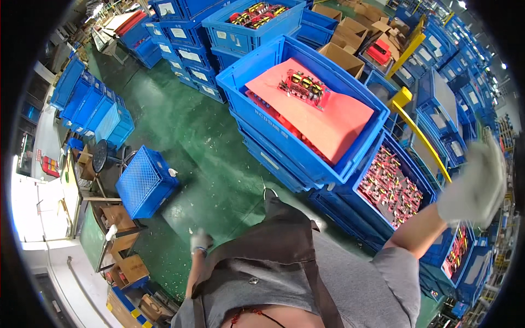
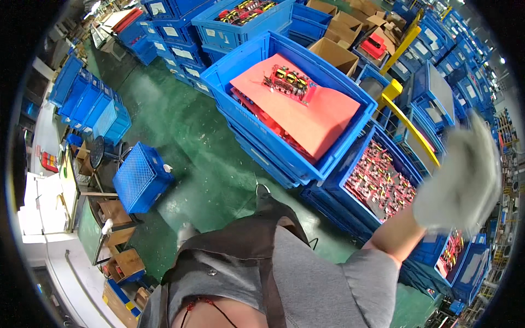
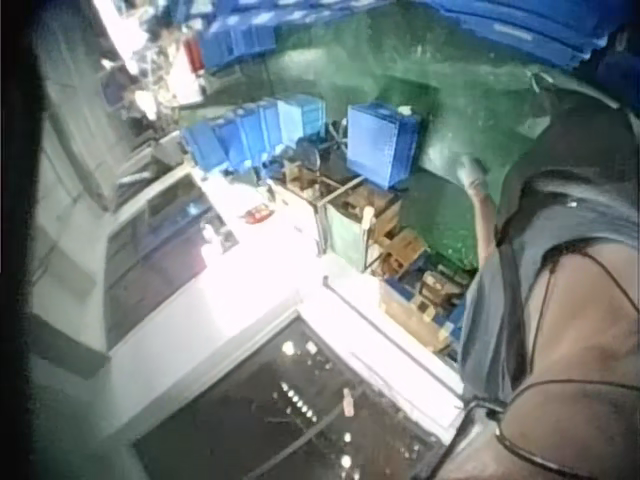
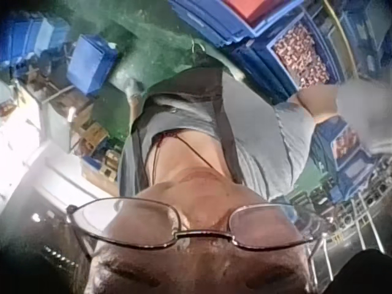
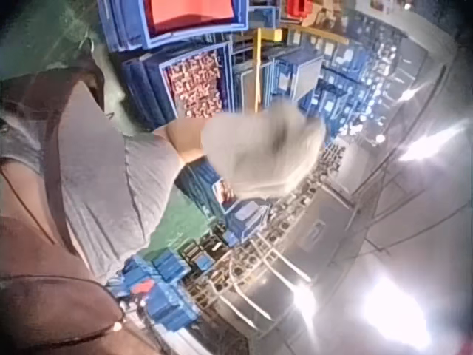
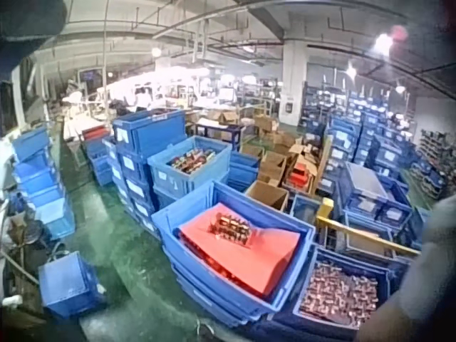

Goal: Cleaning and trimming electronic circuit boards in a factory production area.

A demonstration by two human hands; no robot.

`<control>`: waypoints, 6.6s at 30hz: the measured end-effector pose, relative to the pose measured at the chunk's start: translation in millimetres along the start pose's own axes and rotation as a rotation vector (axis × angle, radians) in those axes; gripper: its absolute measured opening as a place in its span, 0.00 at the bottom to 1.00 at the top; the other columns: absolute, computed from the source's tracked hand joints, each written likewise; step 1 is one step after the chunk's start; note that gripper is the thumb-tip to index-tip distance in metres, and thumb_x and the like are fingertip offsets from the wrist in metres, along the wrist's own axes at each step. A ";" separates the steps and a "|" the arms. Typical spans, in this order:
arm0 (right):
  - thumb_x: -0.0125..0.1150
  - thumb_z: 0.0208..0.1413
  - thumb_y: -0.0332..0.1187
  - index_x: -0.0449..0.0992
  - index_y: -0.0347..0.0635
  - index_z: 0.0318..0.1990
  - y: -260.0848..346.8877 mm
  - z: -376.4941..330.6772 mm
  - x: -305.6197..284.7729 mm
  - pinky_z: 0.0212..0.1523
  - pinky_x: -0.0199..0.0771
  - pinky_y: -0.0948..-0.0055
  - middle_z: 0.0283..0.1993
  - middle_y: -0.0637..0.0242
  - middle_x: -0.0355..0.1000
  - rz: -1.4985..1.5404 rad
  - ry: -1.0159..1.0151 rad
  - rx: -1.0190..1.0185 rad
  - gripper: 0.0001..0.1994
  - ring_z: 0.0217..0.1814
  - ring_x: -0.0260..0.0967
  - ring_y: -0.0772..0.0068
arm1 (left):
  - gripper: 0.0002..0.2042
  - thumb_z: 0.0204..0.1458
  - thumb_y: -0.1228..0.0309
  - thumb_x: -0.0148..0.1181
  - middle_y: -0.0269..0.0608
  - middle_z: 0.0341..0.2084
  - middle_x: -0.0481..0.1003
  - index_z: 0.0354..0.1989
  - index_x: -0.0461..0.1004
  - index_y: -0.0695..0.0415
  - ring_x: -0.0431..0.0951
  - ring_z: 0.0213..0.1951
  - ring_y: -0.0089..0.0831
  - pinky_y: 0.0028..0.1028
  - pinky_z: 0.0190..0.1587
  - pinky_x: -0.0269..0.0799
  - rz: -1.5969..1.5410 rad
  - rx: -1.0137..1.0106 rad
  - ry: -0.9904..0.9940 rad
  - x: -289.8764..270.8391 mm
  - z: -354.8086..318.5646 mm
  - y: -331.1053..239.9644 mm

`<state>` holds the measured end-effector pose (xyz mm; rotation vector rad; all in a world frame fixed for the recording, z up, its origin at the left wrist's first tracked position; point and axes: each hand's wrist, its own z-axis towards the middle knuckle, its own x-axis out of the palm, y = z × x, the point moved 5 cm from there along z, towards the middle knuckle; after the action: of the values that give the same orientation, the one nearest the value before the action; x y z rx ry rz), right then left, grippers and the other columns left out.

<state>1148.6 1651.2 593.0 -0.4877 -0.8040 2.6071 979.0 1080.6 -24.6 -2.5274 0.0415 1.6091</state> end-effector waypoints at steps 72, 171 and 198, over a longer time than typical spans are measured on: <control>0.71 0.52 0.41 0.80 0.30 0.49 246.3 -118.3 411.3 0.49 0.76 0.56 0.47 0.52 0.79 0.577 1.282 1.600 0.23 0.43 0.72 0.56 | 0.13 0.46 0.71 0.58 0.62 0.37 0.81 0.38 0.81 0.66 0.83 0.43 0.56 0.45 0.46 0.79 -0.649 0.256 -0.230 -483.9 470.7 -124.1; 0.73 0.53 0.42 0.65 0.31 0.65 1944.0 879.4 1274.8 0.65 0.69 0.54 0.62 0.49 0.70 0.787 0.891 -0.261 0.37 0.64 0.69 0.45 | 0.16 0.55 0.57 0.62 0.54 0.37 0.81 0.43 0.76 0.58 0.83 0.39 0.52 0.47 0.44 0.78 -0.872 -1.144 -0.403 -524.2 1255.8 1336.8; 0.69 0.52 0.28 0.81 0.42 0.43 1963.2 935.1 1052.9 0.45 0.77 0.59 0.39 0.59 0.80 1.497 0.608 0.117 0.10 0.40 0.78 0.57 | 0.17 0.54 0.67 0.65 0.51 0.42 0.78 0.50 0.75 0.60 0.81 0.42 0.47 0.39 0.48 0.77 -0.897 -0.634 -1.332 -563.0 1118.3 1260.1</control>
<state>-641.5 168.6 -66.4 -2.3996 0.0761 3.1697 -393.5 -43.5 -116.2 -0.7962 -1.5858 2.5142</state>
